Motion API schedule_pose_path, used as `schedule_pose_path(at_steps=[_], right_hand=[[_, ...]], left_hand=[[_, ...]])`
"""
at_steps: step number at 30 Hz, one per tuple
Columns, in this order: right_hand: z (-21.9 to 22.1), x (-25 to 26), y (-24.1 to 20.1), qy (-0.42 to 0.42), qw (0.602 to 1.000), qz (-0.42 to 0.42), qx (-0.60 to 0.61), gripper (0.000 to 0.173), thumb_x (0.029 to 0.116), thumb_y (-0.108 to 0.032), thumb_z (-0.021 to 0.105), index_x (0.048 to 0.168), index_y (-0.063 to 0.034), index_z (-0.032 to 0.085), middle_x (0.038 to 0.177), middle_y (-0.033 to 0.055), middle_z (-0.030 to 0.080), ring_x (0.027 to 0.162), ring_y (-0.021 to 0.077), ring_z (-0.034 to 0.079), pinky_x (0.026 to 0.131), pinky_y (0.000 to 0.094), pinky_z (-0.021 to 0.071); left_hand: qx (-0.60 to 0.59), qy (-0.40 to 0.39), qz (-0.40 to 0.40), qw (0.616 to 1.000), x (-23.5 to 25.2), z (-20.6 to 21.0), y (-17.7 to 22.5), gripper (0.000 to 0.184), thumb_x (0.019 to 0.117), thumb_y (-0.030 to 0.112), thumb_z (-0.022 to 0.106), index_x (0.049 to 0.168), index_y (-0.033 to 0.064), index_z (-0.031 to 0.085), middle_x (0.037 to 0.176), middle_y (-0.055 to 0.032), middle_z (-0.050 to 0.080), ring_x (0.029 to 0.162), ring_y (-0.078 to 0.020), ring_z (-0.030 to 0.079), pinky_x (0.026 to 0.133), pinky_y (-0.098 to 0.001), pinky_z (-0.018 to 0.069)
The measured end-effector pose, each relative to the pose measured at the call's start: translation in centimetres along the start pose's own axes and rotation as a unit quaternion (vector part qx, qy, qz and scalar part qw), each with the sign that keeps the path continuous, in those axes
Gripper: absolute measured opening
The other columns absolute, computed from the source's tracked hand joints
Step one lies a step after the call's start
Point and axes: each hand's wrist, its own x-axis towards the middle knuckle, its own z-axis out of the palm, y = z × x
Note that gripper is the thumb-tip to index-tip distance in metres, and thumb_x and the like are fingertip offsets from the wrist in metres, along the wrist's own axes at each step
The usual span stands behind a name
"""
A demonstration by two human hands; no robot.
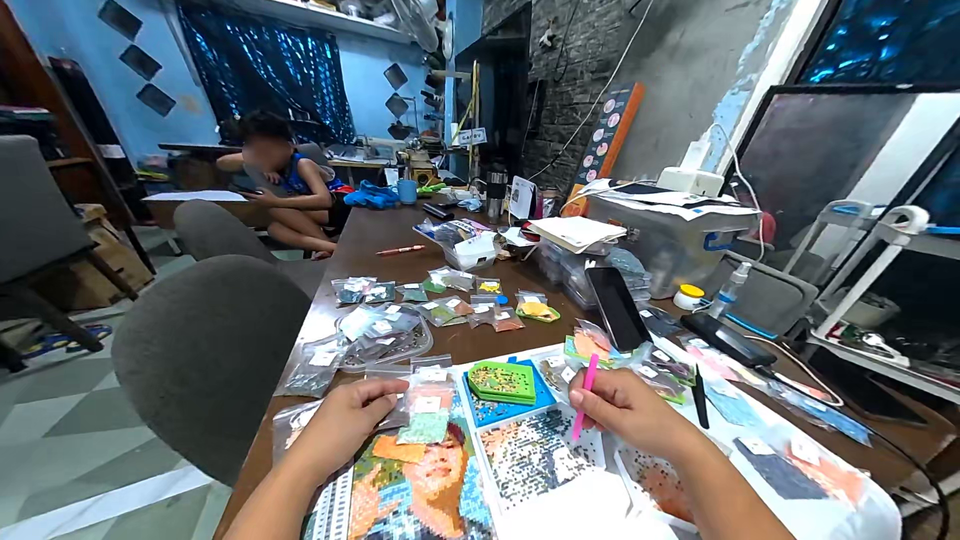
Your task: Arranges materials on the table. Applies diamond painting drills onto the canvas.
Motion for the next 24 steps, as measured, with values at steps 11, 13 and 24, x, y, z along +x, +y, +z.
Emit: schedule_pose_path(at_steps=[11,13,24], right_hand=[[0.12,0.18,0.05,0.000,1.000,0.013,-0.008,0.030,0.1047,-0.033,0.051,0.094,-0.0109,0.068,0.072,-0.0103,0.061,0.064,-0.0052,0.056,0.062,0.0147,0.0477],[0.11,0.19,0.07,-0.003,1.000,0.017,-0.010,0.030,0.1048,-0.034,0.051,0.094,-0.0108,0.068,0.073,-0.0098,0.061,0.064,-0.0051,0.057,0.063,0.0153,0.0483],[0.15,0.07,-0.11,0.017,1.000,0.023,0.003,0.027,0.1045,-0.030,0.052,0.094,-0.0106,0.068,0.073,-0.0101,0.062,0.065,-0.0049,0.058,0.063,0.0147,0.0491]], left_hand=[[-0.004,-0.002,0.000,1.000,-0.11,-0.06,0.21,0.019,0.1022,0.005,0.058,0.113,0.0066,0.074,0.104,-0.0026,0.073,0.084,-0.0061,0.064,0.075,-0.0255,0.0502],[-0.005,-0.003,-0.001,1.000,-0.13,-0.05,0.28,0.020,0.1023,0.005,0.058,0.113,0.0063,0.074,0.105,-0.0027,0.073,0.084,-0.0063,0.063,0.074,-0.0257,0.0497],[-0.004,-0.008,0.003,1.000,-0.22,-0.06,0.36,0.020,0.1029,0.005,0.057,0.114,0.0051,0.073,0.107,-0.0041,0.072,0.090,-0.0074,0.065,0.080,-0.0273,0.0512]])
